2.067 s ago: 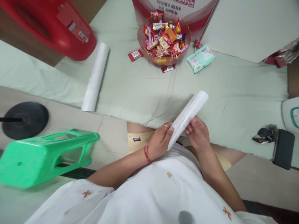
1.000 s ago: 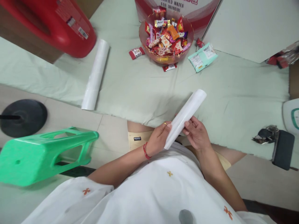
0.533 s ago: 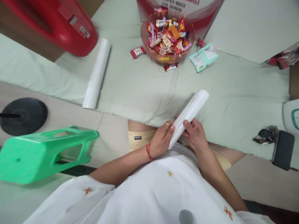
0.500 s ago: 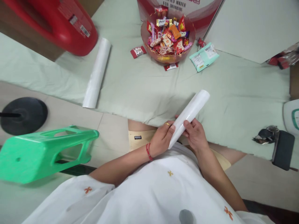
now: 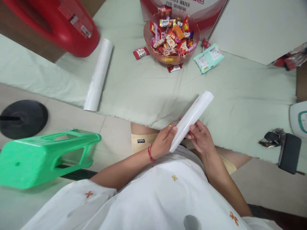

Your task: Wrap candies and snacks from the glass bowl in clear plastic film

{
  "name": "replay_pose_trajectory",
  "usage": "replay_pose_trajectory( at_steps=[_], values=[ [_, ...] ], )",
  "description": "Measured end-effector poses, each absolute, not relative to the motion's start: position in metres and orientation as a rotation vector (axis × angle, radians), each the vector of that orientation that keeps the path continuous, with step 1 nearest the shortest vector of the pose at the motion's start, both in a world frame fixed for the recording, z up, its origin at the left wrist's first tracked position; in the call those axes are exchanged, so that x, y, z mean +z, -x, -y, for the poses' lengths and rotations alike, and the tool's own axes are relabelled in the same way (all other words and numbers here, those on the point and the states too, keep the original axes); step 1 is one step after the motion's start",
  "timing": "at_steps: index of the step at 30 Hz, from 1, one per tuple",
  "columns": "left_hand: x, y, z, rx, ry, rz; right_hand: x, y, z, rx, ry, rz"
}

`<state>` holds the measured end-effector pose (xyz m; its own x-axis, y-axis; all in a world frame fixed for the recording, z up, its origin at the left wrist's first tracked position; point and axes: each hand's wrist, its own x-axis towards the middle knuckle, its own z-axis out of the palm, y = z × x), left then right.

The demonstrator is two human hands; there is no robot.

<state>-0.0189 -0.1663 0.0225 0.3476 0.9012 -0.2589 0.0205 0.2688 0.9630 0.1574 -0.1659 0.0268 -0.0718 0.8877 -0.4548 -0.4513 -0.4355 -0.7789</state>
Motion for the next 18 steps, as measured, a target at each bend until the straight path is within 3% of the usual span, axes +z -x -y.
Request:
replay_pose_trajectory(
  at_steps=[18],
  values=[
    [0.022, 0.020, 0.165, 0.749, -1.124, -1.056, 0.030, -0.152, 0.162, 1.643, 1.243, 0.589]
  ],
)
